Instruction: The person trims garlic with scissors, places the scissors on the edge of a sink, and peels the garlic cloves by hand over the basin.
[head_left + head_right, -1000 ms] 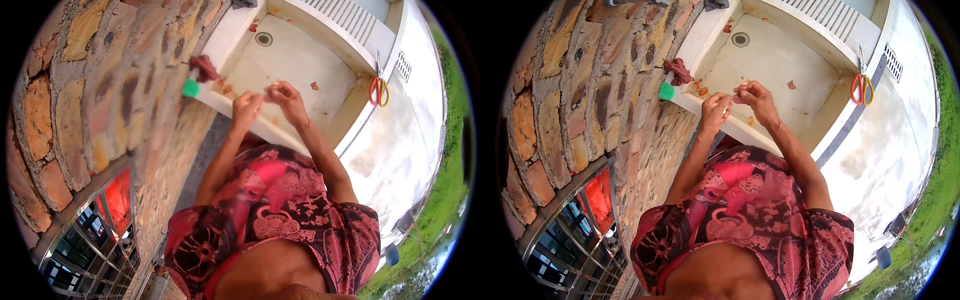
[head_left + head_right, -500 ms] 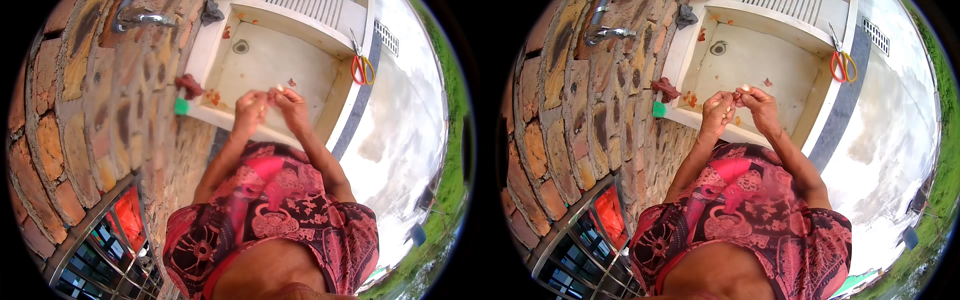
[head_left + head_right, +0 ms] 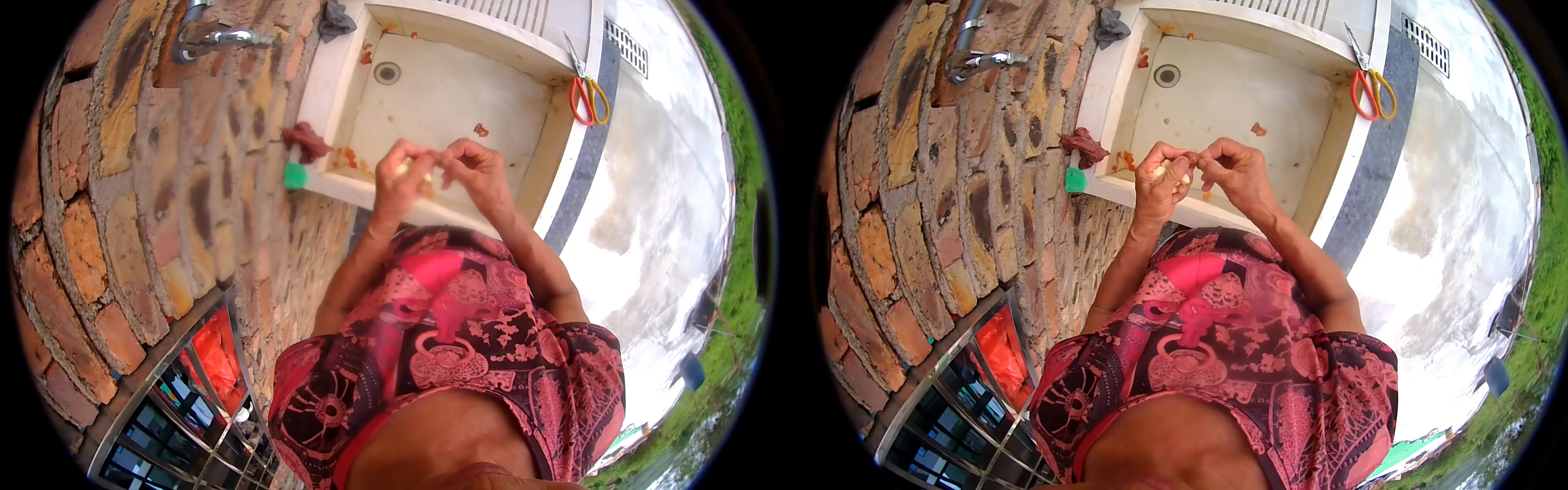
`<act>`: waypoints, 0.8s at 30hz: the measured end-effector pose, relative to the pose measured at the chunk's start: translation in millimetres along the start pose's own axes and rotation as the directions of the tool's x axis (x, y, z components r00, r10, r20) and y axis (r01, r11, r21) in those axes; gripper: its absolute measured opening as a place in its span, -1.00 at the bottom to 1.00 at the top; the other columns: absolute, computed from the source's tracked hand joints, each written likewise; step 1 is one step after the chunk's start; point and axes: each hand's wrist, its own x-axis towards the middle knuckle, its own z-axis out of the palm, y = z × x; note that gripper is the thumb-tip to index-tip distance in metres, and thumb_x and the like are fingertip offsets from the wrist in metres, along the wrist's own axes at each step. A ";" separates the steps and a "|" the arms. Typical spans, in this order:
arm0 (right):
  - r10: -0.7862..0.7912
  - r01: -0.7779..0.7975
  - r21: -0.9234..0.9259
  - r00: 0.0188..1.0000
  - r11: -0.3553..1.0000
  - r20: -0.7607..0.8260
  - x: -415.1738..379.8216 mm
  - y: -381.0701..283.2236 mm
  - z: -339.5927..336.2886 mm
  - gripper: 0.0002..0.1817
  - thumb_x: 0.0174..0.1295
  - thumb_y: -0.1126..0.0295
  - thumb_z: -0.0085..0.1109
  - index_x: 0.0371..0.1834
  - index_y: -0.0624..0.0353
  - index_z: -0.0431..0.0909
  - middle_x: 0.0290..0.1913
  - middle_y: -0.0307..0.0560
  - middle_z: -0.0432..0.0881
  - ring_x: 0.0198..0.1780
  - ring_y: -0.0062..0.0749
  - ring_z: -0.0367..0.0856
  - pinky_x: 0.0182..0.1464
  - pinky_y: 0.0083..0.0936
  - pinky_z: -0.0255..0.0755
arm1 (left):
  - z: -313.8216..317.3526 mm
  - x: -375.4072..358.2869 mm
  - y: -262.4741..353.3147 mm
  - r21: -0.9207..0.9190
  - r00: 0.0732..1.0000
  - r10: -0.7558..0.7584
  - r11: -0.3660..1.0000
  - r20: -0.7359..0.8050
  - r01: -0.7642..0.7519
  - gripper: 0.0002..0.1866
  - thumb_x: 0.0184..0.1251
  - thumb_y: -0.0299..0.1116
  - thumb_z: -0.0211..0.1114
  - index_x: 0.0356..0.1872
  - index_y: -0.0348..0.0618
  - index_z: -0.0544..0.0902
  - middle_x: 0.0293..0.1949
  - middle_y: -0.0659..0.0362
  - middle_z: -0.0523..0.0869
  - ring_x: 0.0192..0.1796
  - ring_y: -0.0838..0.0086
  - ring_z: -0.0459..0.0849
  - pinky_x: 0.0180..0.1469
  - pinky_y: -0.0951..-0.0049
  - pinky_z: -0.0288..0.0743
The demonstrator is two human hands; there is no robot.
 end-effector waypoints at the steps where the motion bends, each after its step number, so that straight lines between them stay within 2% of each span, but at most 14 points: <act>1: 0.003 -0.003 0.002 1.000 1.000 -0.001 -1.1 -0.3 1.2 -0.93 0.19 0.54 0.15 -0.40 0.32 0.51 -0.46 -0.16 0.60 -0.50 -0.62 0.55 -0.44 -0.71 0.45 | -0.3 -0.6 -1.3 0.007 1.000 0.019 1.000 0.019 -0.020 -0.80 0.32 -0.31 0.22 -0.24 -0.23 0.48 -0.35 0.15 0.61 -0.58 0.75 0.36 -0.69 0.77 0.09; 4: -0.029 0.030 0.039 0.999 0.999 -0.038 -2.4 -1.4 5.6 -0.90 0.19 0.55 0.11 -0.47 0.30 0.47 -0.48 -0.19 0.57 -0.52 -0.65 0.53 -0.49 -0.72 0.40 | 0.5 -2.9 -1.7 0.035 0.998 0.043 0.998 0.054 -0.045 -0.80 0.32 -0.30 0.22 -0.24 -0.23 0.48 -0.36 0.16 0.60 -0.59 0.74 0.35 -0.70 0.77 0.08; 5: -0.033 0.033 -0.007 0.998 0.999 -0.052 -0.2 -0.3 5.7 -0.89 0.19 0.55 0.10 -0.48 0.29 0.45 -0.50 -0.21 0.56 -0.53 -0.66 0.52 -0.50 -0.72 0.40 | 1.4 -4.0 -1.4 0.035 0.998 0.039 0.999 0.058 -0.041 -0.80 0.32 -0.30 0.22 -0.24 -0.23 0.48 -0.36 0.16 0.60 -0.59 0.74 0.35 -0.70 0.77 0.08; 7: -0.039 0.035 -0.055 0.997 0.998 -0.071 -0.1 -0.9 5.2 -0.89 0.18 0.55 0.08 -0.49 0.28 0.44 -0.51 -0.22 0.55 -0.54 -0.67 0.51 -0.51 -0.72 0.39 | 5.0 -5.9 1.7 -0.117 0.994 -0.102 0.987 0.043 0.106 -0.79 0.34 -0.29 0.20 -0.24 -0.24 0.49 -0.40 0.19 0.58 -0.61 0.74 0.34 -0.70 0.77 0.07; 8: -0.030 0.029 -0.027 0.998 0.999 -0.060 -0.3 -2.0 4.7 -0.89 0.17 0.56 0.08 -0.50 0.27 0.42 -0.52 -0.23 0.53 -0.55 -0.67 0.51 -0.51 -0.72 0.39 | 7.5 -4.7 2.2 -0.118 0.993 -0.103 0.987 0.048 0.108 -0.79 0.34 -0.29 0.20 -0.24 -0.24 0.49 -0.40 0.19 0.58 -0.61 0.74 0.34 -0.70 0.77 0.07; 10: -0.020 0.020 -0.001 0.999 1.000 -0.048 -1.7 -1.1 5.3 -0.89 0.16 0.56 0.07 -0.51 0.26 0.41 -0.53 -0.25 0.51 -0.55 -0.68 0.50 -0.51 -0.72 0.40 | 10.9 -3.4 2.7 -0.268 0.987 -0.158 0.951 0.001 0.153 -0.78 0.35 -0.28 0.19 -0.21 -0.24 0.50 -0.44 0.21 0.56 -0.63 0.74 0.32 -0.69 0.77 0.06; 11: -0.089 0.086 -0.050 0.993 0.995 -0.076 -2.7 2.1 6.0 -0.89 0.14 0.57 0.08 -0.51 0.25 0.39 -0.54 -0.26 0.48 -0.55 -0.69 0.48 -0.52 -0.71 0.38 | 12.9 -1.8 0.9 -0.268 0.987 -0.158 0.951 0.001 0.153 -0.78 0.35 -0.28 0.19 -0.21 -0.24 0.50 -0.44 0.21 0.56 -0.63 0.74 0.32 -0.69 0.77 0.06; 13: -0.160 0.150 -0.100 0.982 0.984 -0.101 -2.2 3.4 6.4 -0.89 0.12 0.59 0.09 -0.51 0.24 0.38 -0.54 -0.27 0.46 -0.54 -0.70 0.46 -0.52 -0.70 0.36 | 17.0 1.8 -2.0 -0.164 0.978 -0.166 0.976 -0.130 0.144 -0.79 0.36 -0.29 0.18 -0.20 -0.25 0.51 -0.46 0.23 0.55 -0.64 0.75 0.31 -0.69 0.77 0.06; 14: -0.273 0.235 -0.297 0.958 0.926 -0.093 -1.4 2.5 4.6 -0.89 0.11 0.60 0.09 -0.50 0.23 0.37 -0.53 -0.26 0.43 -0.53 -0.70 0.43 -0.52 -0.68 0.33 | 16.2 0.8 -1.1 -0.163 0.977 -0.169 0.976 -0.127 0.147 -0.79 0.36 -0.29 0.18 -0.20 -0.25 0.51 -0.46 0.23 0.55 -0.64 0.75 0.31 -0.69 0.77 0.06; 15: -0.378 0.304 -0.481 0.924 0.822 -0.063 -1.2 1.7 2.9 -0.88 0.09 0.61 0.10 -0.50 0.23 0.36 -0.52 -0.26 0.41 -0.52 -0.71 0.41 -0.51 -0.66 0.31 | 15.6 -1.3 3.6 -0.069 0.983 -0.153 0.987 -0.098 0.146 -0.80 0.36 -0.30 0.18 -0.20 -0.25 0.52 -0.46 0.24 0.54 -0.64 0.76 0.30 -0.69 0.77 0.06; 16: -0.379 0.304 -0.481 0.923 0.823 -0.065 -0.1 1.1 1.4 -0.88 0.09 0.61 0.10 -0.50 0.23 0.36 -0.52 -0.26 0.41 -0.52 -0.71 0.41 -0.51 -0.66 0.31 | 15.3 -1.3 7.0 0.028 0.988 -0.137 0.990 -0.069 0.139 -0.81 0.35 -0.31 0.18 -0.20 -0.25 0.52 -0.46 0.25 0.54 -0.65 0.76 0.30 -0.69 0.77 0.06; 18: -0.457 0.365 -0.551 0.889 0.750 -0.033 0.4 0.1 0.3 -0.89 0.07 0.63 0.10 -0.47 0.23 0.37 -0.51 -0.24 0.38 -0.51 -0.72 0.37 -0.51 -0.62 0.28 | 14.3 0.1 9.8 0.068 0.992 -0.123 0.990 -0.029 0.125 -0.81 0.35 -0.32 0.18 -0.21 -0.25 0.53 -0.46 0.26 0.53 -0.65 0.76 0.29 -0.70 0.77 0.06; 22: -0.443 0.365 -0.548 0.897 0.753 -0.012 -1.7 2.6 -1.7 -0.89 0.08 0.63 0.08 -0.48 0.22 0.37 -0.49 -0.24 0.42 -0.50 -0.71 0.41 -0.51 -0.64 0.29 | 13.4 6.7 8.6 0.193 0.991 -0.131 0.973 0.002 0.128 -0.81 0.32 -0.34 0.22 -0.20 -0.26 0.53 -0.47 0.28 0.51 -0.65 0.77 0.28 -0.70 0.77 0.06; 24: -0.290 0.275 -0.184 0.955 0.944 -0.059 0.1 14.5 -1.8 -0.91 0.12 0.62 0.05 -0.47 0.23 0.39 -0.46 -0.23 0.46 -0.48 -0.68 0.47 -0.47 -0.69 0.37 | 9.2 7.0 6.5 0.119 0.991 -0.131 0.985 0.037 0.126 -0.81 0.30 -0.34 0.25 -0.21 -0.25 0.52 -0.48 0.28 0.51 -0.65 0.78 0.29 -0.70 0.78 0.07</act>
